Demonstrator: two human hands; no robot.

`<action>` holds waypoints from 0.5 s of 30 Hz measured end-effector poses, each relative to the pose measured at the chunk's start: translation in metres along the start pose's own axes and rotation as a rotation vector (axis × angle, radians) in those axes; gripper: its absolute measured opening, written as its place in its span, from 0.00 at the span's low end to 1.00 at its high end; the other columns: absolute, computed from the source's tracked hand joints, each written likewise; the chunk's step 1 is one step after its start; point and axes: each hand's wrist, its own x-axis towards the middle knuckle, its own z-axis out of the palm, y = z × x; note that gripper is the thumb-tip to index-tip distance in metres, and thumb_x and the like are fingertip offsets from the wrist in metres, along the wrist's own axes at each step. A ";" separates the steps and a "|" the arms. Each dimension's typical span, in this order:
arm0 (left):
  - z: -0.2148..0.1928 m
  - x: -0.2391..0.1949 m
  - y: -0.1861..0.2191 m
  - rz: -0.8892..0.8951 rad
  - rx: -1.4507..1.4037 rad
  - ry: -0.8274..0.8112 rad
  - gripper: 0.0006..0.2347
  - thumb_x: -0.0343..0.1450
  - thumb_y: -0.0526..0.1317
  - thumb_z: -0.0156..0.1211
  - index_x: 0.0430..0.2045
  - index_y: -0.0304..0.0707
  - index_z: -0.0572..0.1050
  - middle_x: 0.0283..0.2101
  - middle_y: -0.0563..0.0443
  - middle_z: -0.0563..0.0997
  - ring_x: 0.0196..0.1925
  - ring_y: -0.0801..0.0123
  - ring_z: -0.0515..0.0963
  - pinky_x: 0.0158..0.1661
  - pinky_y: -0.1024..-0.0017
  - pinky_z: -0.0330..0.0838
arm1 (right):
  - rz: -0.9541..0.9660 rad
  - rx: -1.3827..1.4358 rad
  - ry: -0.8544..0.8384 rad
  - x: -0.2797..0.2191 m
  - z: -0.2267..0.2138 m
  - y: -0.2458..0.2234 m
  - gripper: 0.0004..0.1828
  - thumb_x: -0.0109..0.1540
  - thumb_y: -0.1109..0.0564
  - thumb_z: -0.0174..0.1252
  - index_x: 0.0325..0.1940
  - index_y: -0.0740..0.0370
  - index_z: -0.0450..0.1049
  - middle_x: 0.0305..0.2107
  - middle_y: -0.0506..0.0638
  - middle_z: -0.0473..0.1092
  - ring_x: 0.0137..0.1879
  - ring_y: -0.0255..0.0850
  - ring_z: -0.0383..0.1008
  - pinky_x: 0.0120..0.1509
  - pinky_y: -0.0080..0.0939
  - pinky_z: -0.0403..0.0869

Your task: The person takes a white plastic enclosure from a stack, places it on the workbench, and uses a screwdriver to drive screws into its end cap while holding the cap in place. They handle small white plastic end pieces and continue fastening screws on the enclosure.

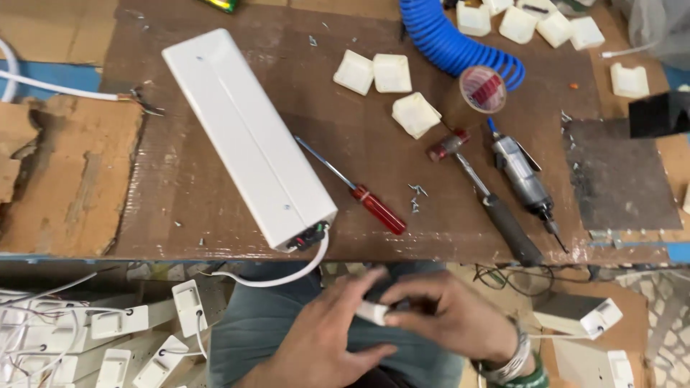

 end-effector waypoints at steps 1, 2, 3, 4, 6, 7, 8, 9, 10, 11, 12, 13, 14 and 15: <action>0.006 -0.001 -0.003 -0.110 -0.115 -0.136 0.30 0.62 0.41 0.73 0.57 0.30 0.68 0.49 0.36 0.81 0.50 0.46 0.82 0.47 0.61 0.77 | 0.039 0.028 -0.043 -0.007 0.007 0.000 0.12 0.59 0.59 0.70 0.47 0.61 0.83 0.30 0.52 0.79 0.33 0.34 0.70 0.36 0.37 0.72; 0.019 -0.005 -0.014 -0.105 -0.118 -0.146 0.30 0.62 0.41 0.73 0.57 0.30 0.68 0.49 0.36 0.81 0.50 0.46 0.82 0.47 0.61 0.77 | 0.044 0.032 -0.033 -0.007 0.008 0.002 0.12 0.59 0.59 0.70 0.47 0.61 0.83 0.30 0.52 0.79 0.33 0.34 0.70 0.36 0.37 0.72; 0.031 -0.009 -0.025 -0.288 -0.258 -0.247 0.25 0.65 0.41 0.71 0.55 0.32 0.71 0.43 0.40 0.84 0.45 0.55 0.84 0.44 0.65 0.79 | 0.008 -0.006 0.133 -0.006 0.010 0.003 0.12 0.59 0.57 0.70 0.46 0.60 0.83 0.31 0.50 0.81 0.34 0.32 0.74 0.38 0.35 0.75; 0.044 -0.013 -0.036 -0.472 -0.396 -0.346 0.20 0.67 0.41 0.69 0.52 0.35 0.75 0.38 0.45 0.87 0.40 0.64 0.86 0.41 0.69 0.81 | -0.030 -0.048 0.295 -0.005 0.010 0.004 0.12 0.58 0.56 0.69 0.45 0.59 0.83 0.32 0.49 0.82 0.36 0.29 0.78 0.39 0.33 0.77; 0.051 -0.014 -0.041 -0.520 -0.451 -0.303 0.17 0.68 0.40 0.68 0.49 0.34 0.77 0.37 0.46 0.87 0.38 0.69 0.85 0.40 0.71 0.81 | 0.018 -0.209 0.535 0.011 -0.002 0.014 0.13 0.58 0.54 0.69 0.46 0.57 0.82 0.34 0.52 0.81 0.36 0.36 0.78 0.40 0.37 0.77; 0.054 -0.014 -0.043 -0.571 -0.503 -0.253 0.14 0.69 0.40 0.68 0.45 0.33 0.79 0.35 0.48 0.87 0.36 0.74 0.84 0.39 0.74 0.81 | 0.064 -0.372 0.767 0.020 -0.008 0.019 0.14 0.59 0.53 0.68 0.47 0.56 0.82 0.35 0.56 0.80 0.35 0.43 0.79 0.41 0.41 0.76; 0.054 -0.015 -0.044 -0.569 -0.504 -0.253 0.14 0.69 0.40 0.68 0.45 0.33 0.79 0.35 0.48 0.87 0.36 0.74 0.84 0.39 0.74 0.81 | 0.063 -0.373 0.768 0.031 -0.017 0.029 0.14 0.59 0.53 0.68 0.47 0.56 0.82 0.35 0.56 0.80 0.35 0.43 0.79 0.41 0.41 0.76; 0.053 -0.016 -0.044 -0.584 -0.509 -0.228 0.14 0.68 0.40 0.68 0.44 0.33 0.79 0.36 0.49 0.87 0.36 0.76 0.84 0.39 0.74 0.81 | -0.049 -0.472 0.813 0.043 -0.025 0.038 0.12 0.59 0.55 0.67 0.47 0.58 0.82 0.38 0.57 0.79 0.39 0.48 0.79 0.44 0.43 0.76; 0.053 -0.017 -0.045 -0.602 -0.513 -0.200 0.13 0.68 0.39 0.69 0.43 0.32 0.80 0.36 0.50 0.86 0.36 0.77 0.83 0.39 0.75 0.80 | -0.164 -0.570 0.851 0.055 -0.034 0.048 0.11 0.60 0.57 0.66 0.46 0.60 0.82 0.41 0.59 0.78 0.43 0.52 0.79 0.47 0.46 0.77; 0.053 -0.022 -0.046 -0.603 -0.513 -0.197 0.13 0.68 0.39 0.69 0.43 0.32 0.80 0.36 0.50 0.86 0.36 0.77 0.83 0.39 0.75 0.80 | -0.166 -0.571 0.849 0.061 -0.037 0.051 0.11 0.60 0.57 0.66 0.46 0.60 0.82 0.41 0.59 0.78 0.43 0.52 0.79 0.47 0.46 0.77; 0.052 -0.026 -0.047 -0.626 -0.528 -0.182 0.13 0.68 0.39 0.69 0.44 0.33 0.80 0.36 0.50 0.87 0.36 0.77 0.84 0.39 0.75 0.80 | -0.178 -0.631 0.851 0.069 -0.040 0.055 0.10 0.60 0.58 0.66 0.45 0.60 0.82 0.41 0.59 0.77 0.44 0.55 0.78 0.47 0.49 0.76; 0.051 -0.030 -0.049 -0.650 -0.543 -0.167 0.14 0.68 0.39 0.69 0.44 0.33 0.80 0.36 0.50 0.87 0.36 0.77 0.84 0.39 0.75 0.81 | -0.191 -0.691 0.854 0.078 -0.043 0.057 0.10 0.60 0.58 0.66 0.45 0.60 0.82 0.41 0.60 0.77 0.44 0.58 0.78 0.48 0.51 0.76; 0.053 -0.032 -0.052 -0.651 -0.545 -0.150 0.14 0.68 0.39 0.69 0.44 0.33 0.80 0.36 0.50 0.87 0.36 0.77 0.84 0.39 0.75 0.81 | -0.203 -0.694 0.843 0.077 -0.047 0.059 0.10 0.60 0.58 0.66 0.45 0.60 0.82 0.41 0.60 0.77 0.44 0.58 0.78 0.48 0.51 0.76; 0.054 -0.034 -0.054 -0.622 -0.535 -0.150 0.13 0.68 0.39 0.68 0.43 0.33 0.80 0.37 0.50 0.87 0.37 0.77 0.84 0.40 0.75 0.81 | -0.212 -0.723 0.832 0.076 -0.049 0.060 0.10 0.59 0.58 0.64 0.44 0.60 0.82 0.42 0.59 0.77 0.45 0.58 0.78 0.49 0.52 0.76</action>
